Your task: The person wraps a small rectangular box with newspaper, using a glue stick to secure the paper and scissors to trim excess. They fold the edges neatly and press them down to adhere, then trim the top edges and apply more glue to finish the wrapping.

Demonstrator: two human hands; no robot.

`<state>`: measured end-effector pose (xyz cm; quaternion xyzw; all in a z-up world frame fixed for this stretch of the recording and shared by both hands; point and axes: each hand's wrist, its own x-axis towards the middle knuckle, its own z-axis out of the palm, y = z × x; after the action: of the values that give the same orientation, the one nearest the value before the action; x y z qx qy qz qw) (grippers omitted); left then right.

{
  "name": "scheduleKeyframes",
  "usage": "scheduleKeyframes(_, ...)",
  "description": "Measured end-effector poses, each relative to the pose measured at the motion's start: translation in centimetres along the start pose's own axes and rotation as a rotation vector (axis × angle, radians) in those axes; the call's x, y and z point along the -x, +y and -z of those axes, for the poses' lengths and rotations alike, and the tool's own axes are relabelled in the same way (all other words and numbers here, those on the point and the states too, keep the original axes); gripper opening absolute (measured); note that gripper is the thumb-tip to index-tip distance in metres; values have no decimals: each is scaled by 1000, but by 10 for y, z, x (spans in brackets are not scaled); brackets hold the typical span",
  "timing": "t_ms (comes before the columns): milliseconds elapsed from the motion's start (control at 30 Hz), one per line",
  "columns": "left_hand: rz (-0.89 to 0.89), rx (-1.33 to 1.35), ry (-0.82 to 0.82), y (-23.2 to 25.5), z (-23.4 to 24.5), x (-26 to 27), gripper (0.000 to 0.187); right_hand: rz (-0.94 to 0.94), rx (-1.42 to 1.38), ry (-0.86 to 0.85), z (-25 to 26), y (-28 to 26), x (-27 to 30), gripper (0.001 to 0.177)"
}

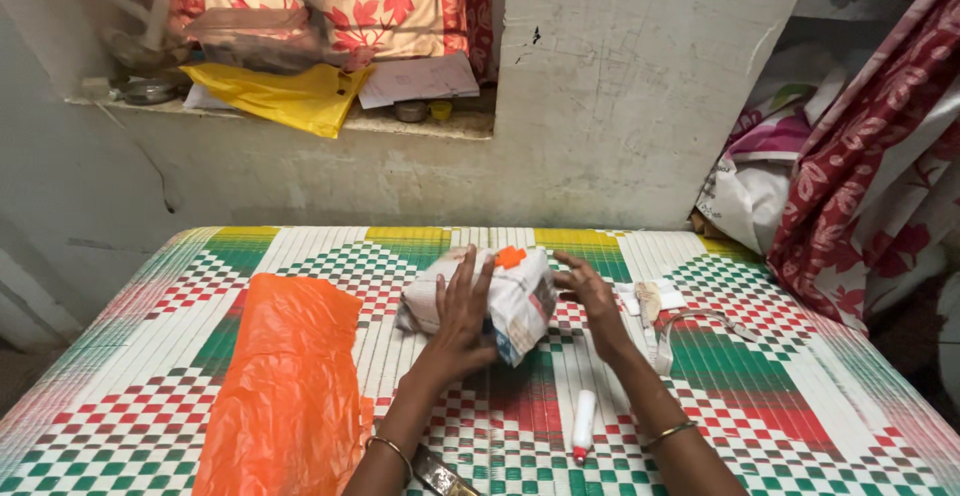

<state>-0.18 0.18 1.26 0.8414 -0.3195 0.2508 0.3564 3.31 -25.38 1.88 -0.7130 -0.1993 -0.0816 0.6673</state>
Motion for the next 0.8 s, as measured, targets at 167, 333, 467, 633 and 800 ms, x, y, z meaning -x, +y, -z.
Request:
scheduleKeyframes(167, 3, 257, 79, 33, 17, -16, 133, -1, 72, 22, 5, -62, 3, 60)
scheduleKeyframes(333, 84, 875, 45, 50, 30, -22, 127, -23, 285, 23, 2, -125, 28, 60)
scheduleKeyframes(467, 178, 1062, -7, 49, 36, -20, 116, -108, 575, 6, -1, -159, 42, 60)
scheduleKeyframes(633, 151, 1059, -40, 44, 34, -16, 96, -256, 662, -83, -2, -177, 44, 64)
scheduleKeyframes(800, 158, 1229, -69, 42, 37, -16, 76, -358, 826, -94, 0, -185, 47, 67)
